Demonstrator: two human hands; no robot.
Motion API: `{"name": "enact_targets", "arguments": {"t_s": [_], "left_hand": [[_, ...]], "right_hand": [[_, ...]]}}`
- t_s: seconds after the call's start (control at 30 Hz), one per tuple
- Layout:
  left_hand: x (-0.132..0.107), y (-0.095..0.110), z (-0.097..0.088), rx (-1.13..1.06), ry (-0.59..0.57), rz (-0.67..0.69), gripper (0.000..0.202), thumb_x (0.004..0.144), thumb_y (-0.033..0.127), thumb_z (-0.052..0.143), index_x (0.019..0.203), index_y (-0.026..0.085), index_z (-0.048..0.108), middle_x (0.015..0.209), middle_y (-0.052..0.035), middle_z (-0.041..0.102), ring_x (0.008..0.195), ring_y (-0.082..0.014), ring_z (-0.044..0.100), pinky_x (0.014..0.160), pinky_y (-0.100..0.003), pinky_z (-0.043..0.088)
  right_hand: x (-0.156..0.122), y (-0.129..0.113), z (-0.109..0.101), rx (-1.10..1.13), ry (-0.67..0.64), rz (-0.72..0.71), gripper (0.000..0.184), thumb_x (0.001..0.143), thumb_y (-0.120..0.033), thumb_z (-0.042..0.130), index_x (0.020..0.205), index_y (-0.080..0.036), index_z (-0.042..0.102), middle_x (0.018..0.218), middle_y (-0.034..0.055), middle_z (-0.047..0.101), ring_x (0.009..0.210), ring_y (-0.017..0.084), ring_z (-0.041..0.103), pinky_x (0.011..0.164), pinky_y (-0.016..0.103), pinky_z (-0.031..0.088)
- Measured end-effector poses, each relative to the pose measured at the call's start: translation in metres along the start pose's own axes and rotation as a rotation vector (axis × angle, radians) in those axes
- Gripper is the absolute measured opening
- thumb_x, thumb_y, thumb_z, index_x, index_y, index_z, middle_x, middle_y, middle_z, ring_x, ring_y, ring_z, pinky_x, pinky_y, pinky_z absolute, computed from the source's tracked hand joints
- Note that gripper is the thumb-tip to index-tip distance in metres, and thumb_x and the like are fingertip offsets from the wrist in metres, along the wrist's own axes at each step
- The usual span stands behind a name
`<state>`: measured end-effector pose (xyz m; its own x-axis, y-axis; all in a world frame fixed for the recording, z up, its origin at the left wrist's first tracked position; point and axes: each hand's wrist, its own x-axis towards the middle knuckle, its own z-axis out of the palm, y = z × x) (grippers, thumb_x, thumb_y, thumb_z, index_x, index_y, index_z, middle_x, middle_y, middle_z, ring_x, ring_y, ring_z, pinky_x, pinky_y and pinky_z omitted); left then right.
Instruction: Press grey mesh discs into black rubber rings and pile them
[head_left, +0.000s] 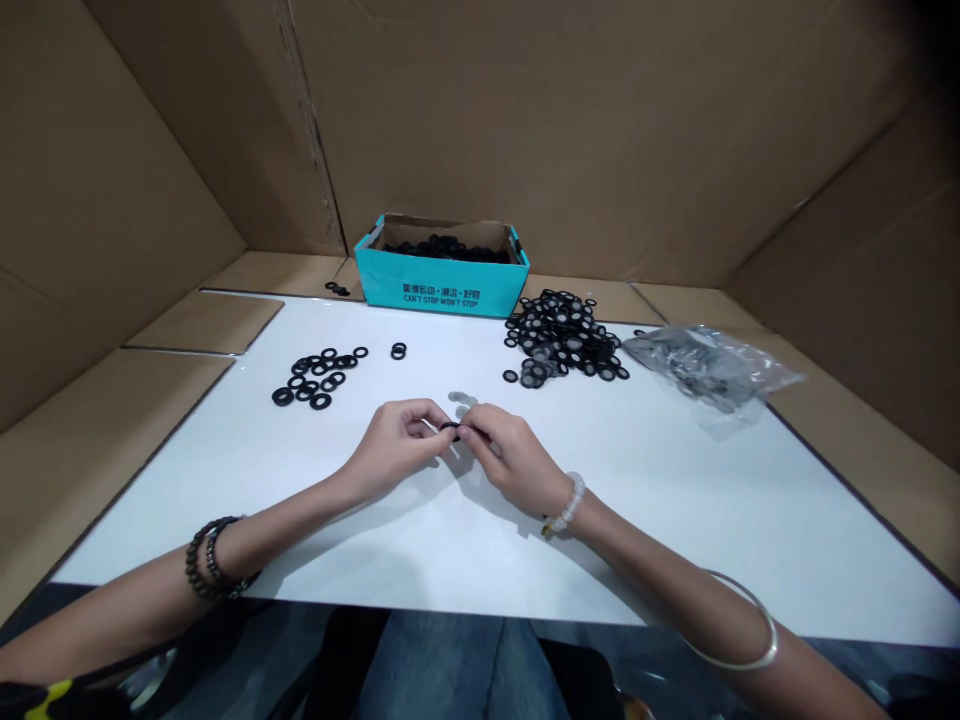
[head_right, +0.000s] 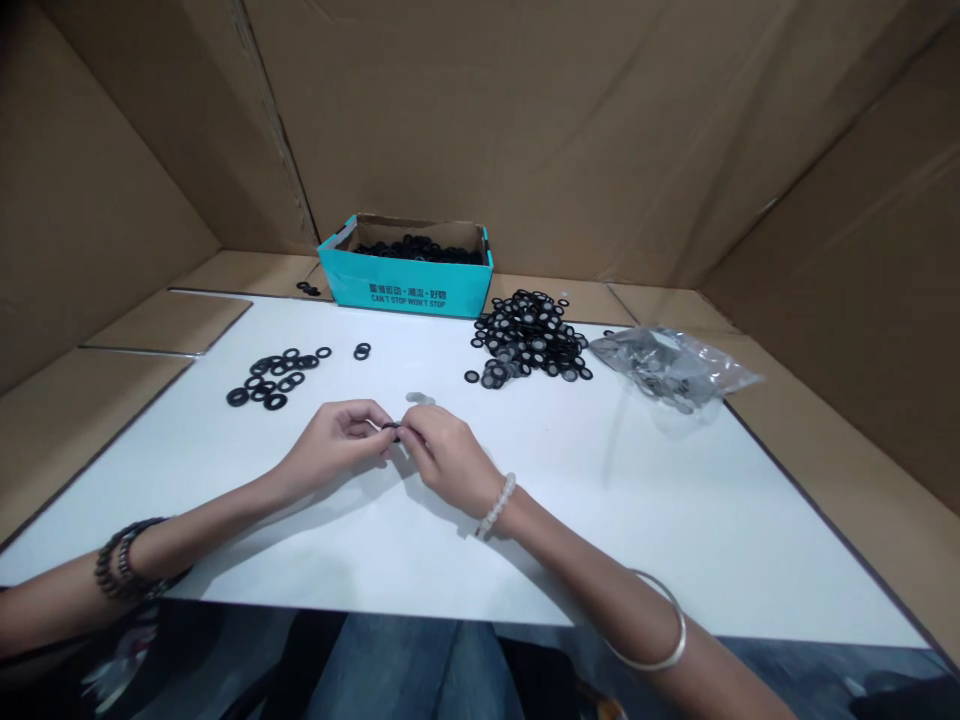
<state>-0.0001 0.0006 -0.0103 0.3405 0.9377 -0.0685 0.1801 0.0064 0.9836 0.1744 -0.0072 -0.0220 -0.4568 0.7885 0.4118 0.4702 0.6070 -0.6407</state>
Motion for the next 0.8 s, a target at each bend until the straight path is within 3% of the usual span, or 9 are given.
{"name": "enact_targets", "arguments": {"t_s": [0.23, 0.4, 0.53, 0.8], "left_hand": [[-0.001, 0.003, -0.001, -0.115, -0.046, -0.034, 0.017, 0.072, 0.029, 0.068, 0.073, 0.013, 0.064, 0.068, -0.0037, 0.065, 0.062, -0.0143, 0.063, 0.057, -0.024, 0.049], [0.001, -0.003, -0.001, -0.164, -0.057, -0.069, 0.017, 0.069, 0.028, 0.071, 0.072, 0.013, 0.065, 0.068, -0.0040, 0.066, 0.064, -0.0150, 0.064, 0.065, -0.027, 0.052], [0.002, 0.000, -0.002, -0.229, -0.111, -0.083, 0.015, 0.068, 0.027, 0.072, 0.070, 0.013, 0.066, 0.067, -0.0024, 0.066, 0.064, -0.0138, 0.064, 0.067, -0.026, 0.052], [-0.002, 0.010, -0.002, -0.122, -0.067, 0.001, 0.007, 0.069, 0.020, 0.068, 0.066, 0.014, 0.066, 0.064, -0.0019, 0.066, 0.064, -0.0142, 0.063, 0.066, -0.025, 0.050]], "right_hand": [[0.000, -0.003, -0.004, 0.019, -0.021, 0.026, 0.021, 0.092, -0.024, 0.042, 0.071, -0.020, 0.043, 0.066, -0.0013, 0.045, 0.063, 0.013, 0.045, 0.060, 0.027, 0.038], [0.000, -0.001, -0.004, -0.027, -0.067, -0.066, 0.025, 0.093, -0.020, 0.039, 0.068, -0.021, 0.040, 0.064, -0.0014, 0.043, 0.063, 0.014, 0.043, 0.062, 0.029, 0.040], [-0.001, -0.001, -0.004, 0.048, -0.020, -0.124, 0.027, 0.091, -0.018, 0.039, 0.065, -0.021, 0.038, 0.061, -0.0018, 0.041, 0.062, 0.014, 0.040, 0.062, 0.029, 0.039], [-0.001, -0.005, -0.005, 0.092, 0.039, -0.167, 0.024, 0.090, -0.016, 0.040, 0.066, -0.021, 0.040, 0.060, -0.0023, 0.037, 0.059, 0.014, 0.037, 0.059, 0.028, 0.034]]}}
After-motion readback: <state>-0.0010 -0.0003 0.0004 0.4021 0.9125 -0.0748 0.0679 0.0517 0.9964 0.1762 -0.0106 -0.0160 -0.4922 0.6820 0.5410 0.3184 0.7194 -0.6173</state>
